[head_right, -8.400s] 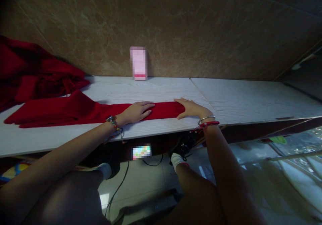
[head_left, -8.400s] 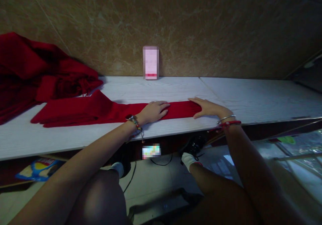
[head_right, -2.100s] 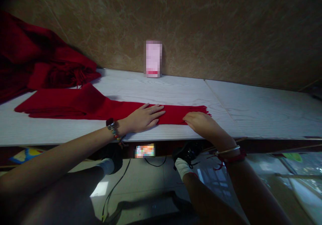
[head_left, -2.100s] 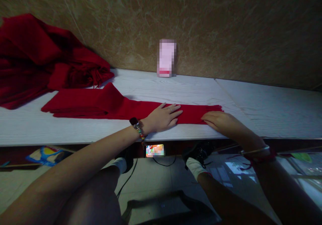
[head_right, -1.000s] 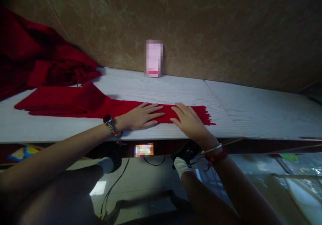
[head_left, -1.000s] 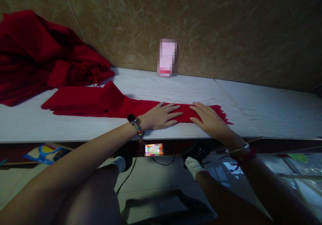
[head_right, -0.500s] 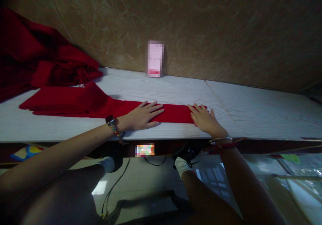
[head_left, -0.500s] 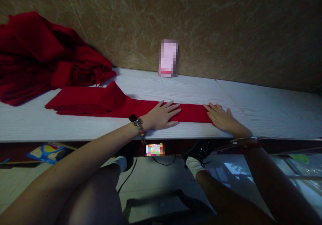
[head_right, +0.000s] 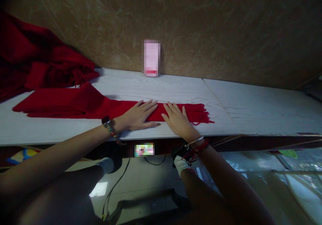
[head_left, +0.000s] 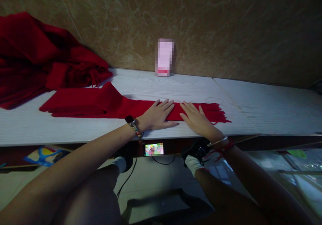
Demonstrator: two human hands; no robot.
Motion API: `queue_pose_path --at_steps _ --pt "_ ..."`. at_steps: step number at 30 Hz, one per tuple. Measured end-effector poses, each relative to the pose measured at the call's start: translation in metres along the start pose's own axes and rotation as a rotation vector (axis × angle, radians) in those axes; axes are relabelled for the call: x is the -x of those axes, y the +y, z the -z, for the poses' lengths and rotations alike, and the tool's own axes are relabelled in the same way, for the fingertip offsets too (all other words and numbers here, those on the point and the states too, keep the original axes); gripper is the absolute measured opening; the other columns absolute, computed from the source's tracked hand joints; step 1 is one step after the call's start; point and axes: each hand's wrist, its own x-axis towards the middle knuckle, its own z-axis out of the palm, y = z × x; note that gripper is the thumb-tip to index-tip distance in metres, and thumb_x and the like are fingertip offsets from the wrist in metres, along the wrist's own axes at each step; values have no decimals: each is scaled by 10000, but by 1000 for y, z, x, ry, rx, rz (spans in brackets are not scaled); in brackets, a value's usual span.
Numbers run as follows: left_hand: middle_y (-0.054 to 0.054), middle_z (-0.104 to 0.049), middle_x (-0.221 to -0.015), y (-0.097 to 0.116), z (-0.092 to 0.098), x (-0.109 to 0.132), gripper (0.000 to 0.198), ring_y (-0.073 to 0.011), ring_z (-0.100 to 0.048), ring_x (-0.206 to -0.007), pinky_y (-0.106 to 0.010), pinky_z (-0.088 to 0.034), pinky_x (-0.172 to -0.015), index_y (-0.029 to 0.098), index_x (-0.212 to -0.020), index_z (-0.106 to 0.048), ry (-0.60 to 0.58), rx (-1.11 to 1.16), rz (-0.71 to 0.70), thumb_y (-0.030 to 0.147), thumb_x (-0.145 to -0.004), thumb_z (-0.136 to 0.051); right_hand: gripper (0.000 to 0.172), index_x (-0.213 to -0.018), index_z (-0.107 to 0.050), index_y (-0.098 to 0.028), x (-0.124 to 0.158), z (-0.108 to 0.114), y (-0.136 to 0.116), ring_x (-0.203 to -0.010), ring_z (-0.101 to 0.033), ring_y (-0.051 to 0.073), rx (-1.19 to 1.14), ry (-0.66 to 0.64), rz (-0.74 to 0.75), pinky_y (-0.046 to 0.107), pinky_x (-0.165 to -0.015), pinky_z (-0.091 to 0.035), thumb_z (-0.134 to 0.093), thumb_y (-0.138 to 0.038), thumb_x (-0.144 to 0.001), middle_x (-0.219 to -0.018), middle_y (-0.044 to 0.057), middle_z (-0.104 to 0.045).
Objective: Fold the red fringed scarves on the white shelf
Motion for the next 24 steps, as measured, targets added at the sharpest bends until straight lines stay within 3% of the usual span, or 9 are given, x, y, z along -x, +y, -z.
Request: queue_pose_path --at_steps 6,12,15,17,20,24 --pt "-161 -254 -1501 1 1 0 627 -264 -209 -1391 -468 -183 -1105 67 -1401 -298 -18 -32 9 473 -931 -216 520 -1415 -352 -237 5 -1 36 -1360 -289 291 70 -22 -84 633 -1047 -234 -206 -309 -921 -1486 67 -346" --pt "-153 -241 -1508 -1 2 0 614 -257 -201 -1395 -456 -181 -1110 77 -1413 -286 -50 -49 0 456 -933 -228 512 -1362 -434 -281 10 1 91 -1306 -378 335 66 -31 -250 727 -979 -241 -184 -318 -917 -1435 62 -433" --pt "-152 -249 -1505 0 2 0 614 -256 -206 -1393 -453 -182 -1112 78 -1411 -294 -41 -44 0 458 -932 -233 495 -1324 -481 -277 14 4 108 -1278 -404 372 95 32 -314 765 -934 -252 -219 -326 -907 -1397 90 -479" --pt "-156 -246 -1505 0 2 0 625 -256 -209 -1393 -446 -182 -1113 75 -1414 -285 -36 -42 10 465 -929 -241 490 -1324 -486 -246 13 8 106 -1289 -384 383 111 112 -336 763 -940 -247 -252 -316 -898 -1389 118 -483" --pt "-171 -226 -1507 2 1 1 674 -269 -213 -1390 -451 -183 -1112 56 -1426 -249 -8 -51 47 498 -917 -259 492 -1344 -465 -209 7 16 83 -1323 -342 352 56 200 -298 717 -990 -241 -267 -280 -899 -1401 123 -467" --pt "-184 -239 -1501 2 -1 2 728 -281 -210 -1390 -458 -168 -1117 33 -1428 -236 14 -63 86 539 -905 -258 477 -1353 -451 -214 -4 16 37 -1353 -304 297 -25 157 -130 648 -1049 -215 -260 -292 -923 -1430 93 -436"
